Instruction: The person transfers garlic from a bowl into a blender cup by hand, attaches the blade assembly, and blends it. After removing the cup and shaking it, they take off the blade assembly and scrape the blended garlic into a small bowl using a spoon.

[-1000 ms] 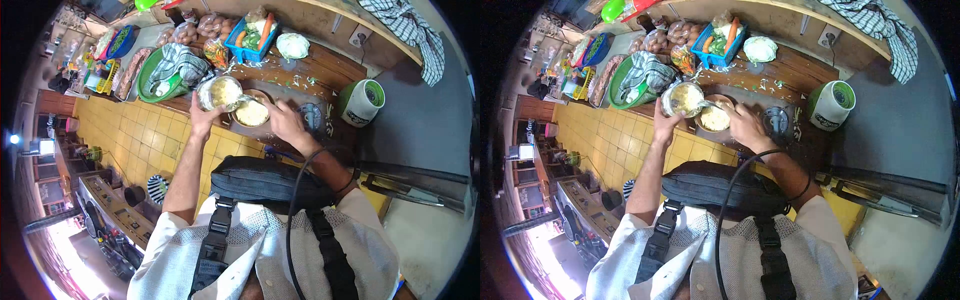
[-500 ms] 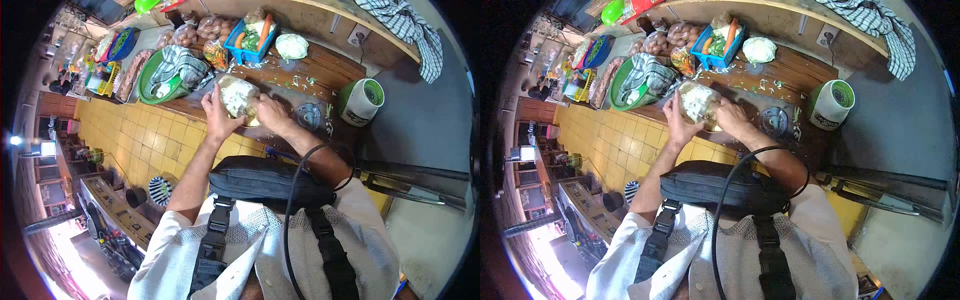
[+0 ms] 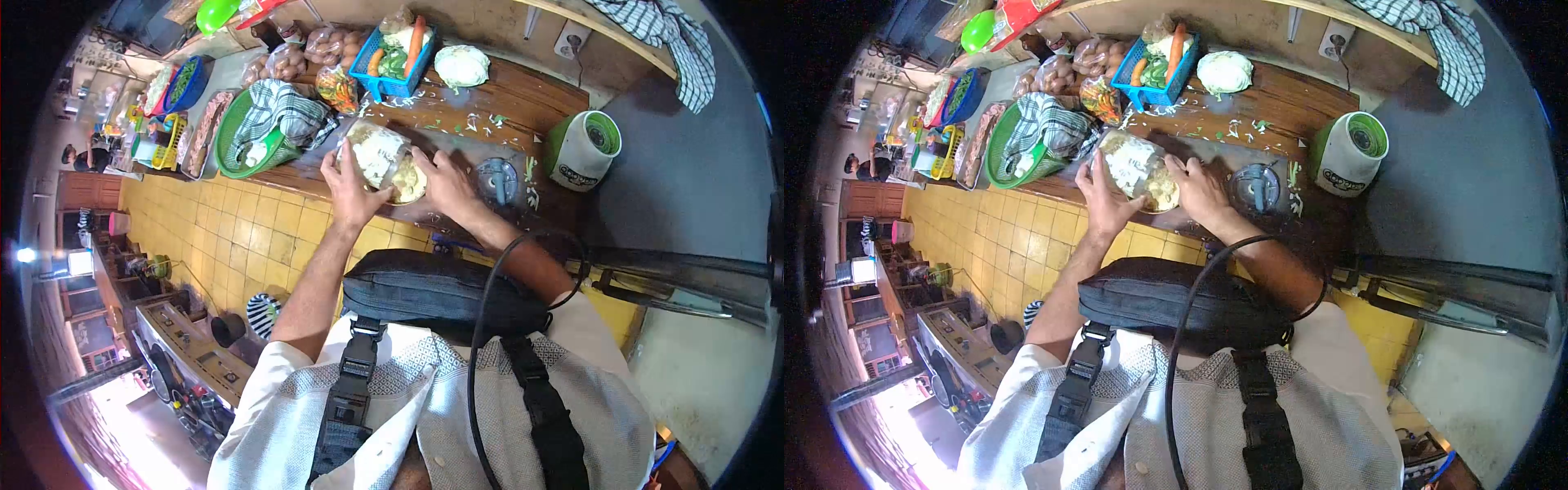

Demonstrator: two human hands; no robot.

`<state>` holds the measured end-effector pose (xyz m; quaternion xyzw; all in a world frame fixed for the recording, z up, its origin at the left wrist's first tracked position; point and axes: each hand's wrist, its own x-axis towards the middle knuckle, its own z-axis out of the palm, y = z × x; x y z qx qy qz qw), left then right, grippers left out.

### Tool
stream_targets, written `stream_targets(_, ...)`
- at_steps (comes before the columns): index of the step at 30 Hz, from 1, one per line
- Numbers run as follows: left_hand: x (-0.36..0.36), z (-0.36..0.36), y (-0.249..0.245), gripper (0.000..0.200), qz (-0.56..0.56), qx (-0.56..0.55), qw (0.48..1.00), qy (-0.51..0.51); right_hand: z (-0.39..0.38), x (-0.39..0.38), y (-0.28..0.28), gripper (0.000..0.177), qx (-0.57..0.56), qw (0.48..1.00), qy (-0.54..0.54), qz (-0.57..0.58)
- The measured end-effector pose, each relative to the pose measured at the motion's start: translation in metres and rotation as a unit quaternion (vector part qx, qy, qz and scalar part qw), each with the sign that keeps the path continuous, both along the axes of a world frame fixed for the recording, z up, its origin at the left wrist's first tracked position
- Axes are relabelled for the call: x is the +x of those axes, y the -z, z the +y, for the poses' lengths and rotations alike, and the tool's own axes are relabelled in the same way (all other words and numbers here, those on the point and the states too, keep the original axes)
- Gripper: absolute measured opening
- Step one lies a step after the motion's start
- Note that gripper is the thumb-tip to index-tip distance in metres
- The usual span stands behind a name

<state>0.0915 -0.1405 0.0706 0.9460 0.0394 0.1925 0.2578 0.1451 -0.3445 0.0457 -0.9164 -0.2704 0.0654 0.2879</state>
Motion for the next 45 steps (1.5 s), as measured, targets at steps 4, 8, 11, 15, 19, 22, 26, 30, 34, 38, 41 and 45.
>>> stream_targets(4, -0.001, -0.003, -0.004, 0.128, -0.010, 0.012, 1.000, 0.021, 0.007, -0.002, 0.027, 0.061, 0.010, 1.000, -0.013, 0.007)
stream_targets(8, -0.003, 0.009, -0.001, 0.131, -0.016, 0.012, 0.999, 0.032, 0.000, -0.001, 0.044, 0.055, 0.126, 0.991, -0.054, -0.001)
stream_targets(11, -0.003, -0.001, -0.002, 0.135, -0.018, -0.028, 0.999, 0.011, 0.026, 0.003, 0.035, 0.039, 0.332, 0.935, 0.037, 0.123)
stream_targets(15, -0.001, -0.010, 0.003, 0.140, 0.006, -0.097, 0.995, -0.002, 0.045, -0.003, -0.017, 0.038, 0.492, 0.690, 0.136, 0.514)
stream_targets(19, -0.001, -0.003, 0.001, 0.141, 0.011, -0.109, 0.994, -0.002, 0.048, -0.005, 0.006, 0.035, 0.378, 0.865, 0.009, 0.331)
stream_targets(22, -0.005, 0.004, -0.007, 0.143, 0.008, -0.069, 0.997, 0.024, 0.025, 0.009, 0.023, 0.037, 0.151, 0.975, -0.124, 0.108)
stream_targets(26, -0.003, 0.010, 0.000, 0.147, -0.002, -0.126, 0.992, 0.023, 0.027, 0.012, 0.020, 0.043, 0.365, 0.929, 0.000, 0.056)
stream_targets(30, 0.000, 0.007, 0.002, 0.143, 0.014, -0.128, 0.991, 0.044, 0.033, 0.001, -0.007, 0.040, 0.092, 0.987, -0.113, 0.067)
stream_targets(34, 0.003, 0.015, 0.000, 0.139, 0.015, -0.144, 0.989, 0.014, 0.020, 0.002, -0.030, 0.047, 0.044, 0.995, -0.093, -0.009)
stream_targets(38, 0.011, 0.018, 0.008, 0.131, 0.066, -0.248, 0.966, 0.012, 0.034, 0.009, -0.059, 0.045, -0.014, 0.992, -0.024, -0.125)
stream_targets(41, 0.013, 0.012, -0.009, 0.113, 0.053, -0.534, 0.843, 0.043, 0.044, 0.020, -0.047, 0.040, -0.082, 0.995, 0.014, -0.062)
stream_targets(45, 0.012, 0.023, -0.008, 0.112, 0.057, -0.510, 0.856, 0.057, 0.036, 0.015, -0.072, 0.031, -0.155, 0.984, -0.076, -0.044)
